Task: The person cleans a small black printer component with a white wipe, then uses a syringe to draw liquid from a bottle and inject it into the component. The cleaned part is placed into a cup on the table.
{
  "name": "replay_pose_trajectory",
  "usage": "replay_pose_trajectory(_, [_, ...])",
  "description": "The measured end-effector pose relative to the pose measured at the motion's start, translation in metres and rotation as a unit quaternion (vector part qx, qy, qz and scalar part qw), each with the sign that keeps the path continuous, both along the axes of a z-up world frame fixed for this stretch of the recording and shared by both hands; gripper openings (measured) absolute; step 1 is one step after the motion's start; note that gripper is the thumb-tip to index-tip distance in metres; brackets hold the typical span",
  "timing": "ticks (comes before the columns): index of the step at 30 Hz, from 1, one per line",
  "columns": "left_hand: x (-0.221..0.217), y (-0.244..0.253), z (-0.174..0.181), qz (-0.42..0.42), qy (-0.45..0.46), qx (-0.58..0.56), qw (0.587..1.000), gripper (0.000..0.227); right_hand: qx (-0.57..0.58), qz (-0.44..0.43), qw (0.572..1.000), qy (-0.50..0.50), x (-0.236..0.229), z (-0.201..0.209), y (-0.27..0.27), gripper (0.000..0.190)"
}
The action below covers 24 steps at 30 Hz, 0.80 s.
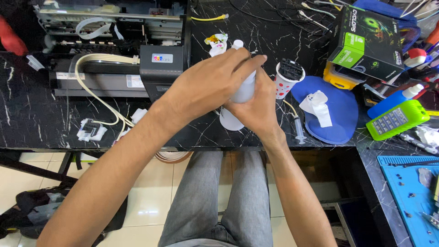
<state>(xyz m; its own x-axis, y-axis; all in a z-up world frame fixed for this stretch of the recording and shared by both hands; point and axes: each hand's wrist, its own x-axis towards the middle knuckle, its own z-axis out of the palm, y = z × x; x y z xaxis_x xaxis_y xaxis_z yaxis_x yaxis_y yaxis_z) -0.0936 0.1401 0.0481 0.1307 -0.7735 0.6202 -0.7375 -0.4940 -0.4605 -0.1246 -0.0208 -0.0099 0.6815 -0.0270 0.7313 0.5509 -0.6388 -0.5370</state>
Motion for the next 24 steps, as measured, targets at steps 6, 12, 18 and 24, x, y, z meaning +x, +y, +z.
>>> replay_pose_trajectory(6, [-0.004, 0.003, 0.008, -0.067, 0.107, -0.016, 0.992, 0.041, -0.010, -0.023, 1.000, 0.012, -0.001, -0.001, -0.001, 0.062])
replay_pose_trajectory(12, [-0.025, 0.016, 0.034, -0.155, 0.452, -0.146, 0.866, 0.030, 0.007, 0.008, 1.000, -0.005, -0.004, 0.002, 0.001, 0.043])
replay_pose_trajectory(18, [-0.069, 0.041, 0.020, -0.164, 0.411, -0.259, 0.859, 0.057, -0.003, 0.039, 0.999, 0.018, -0.013, 0.014, 0.002, 0.059])
replay_pose_trajectory(24, [-0.092, 0.045, -0.061, -0.066, 0.421, -0.324, 0.845, 0.035, 0.057, 0.073, 0.995, 0.039, -0.028, 0.013, 0.005, 0.092])
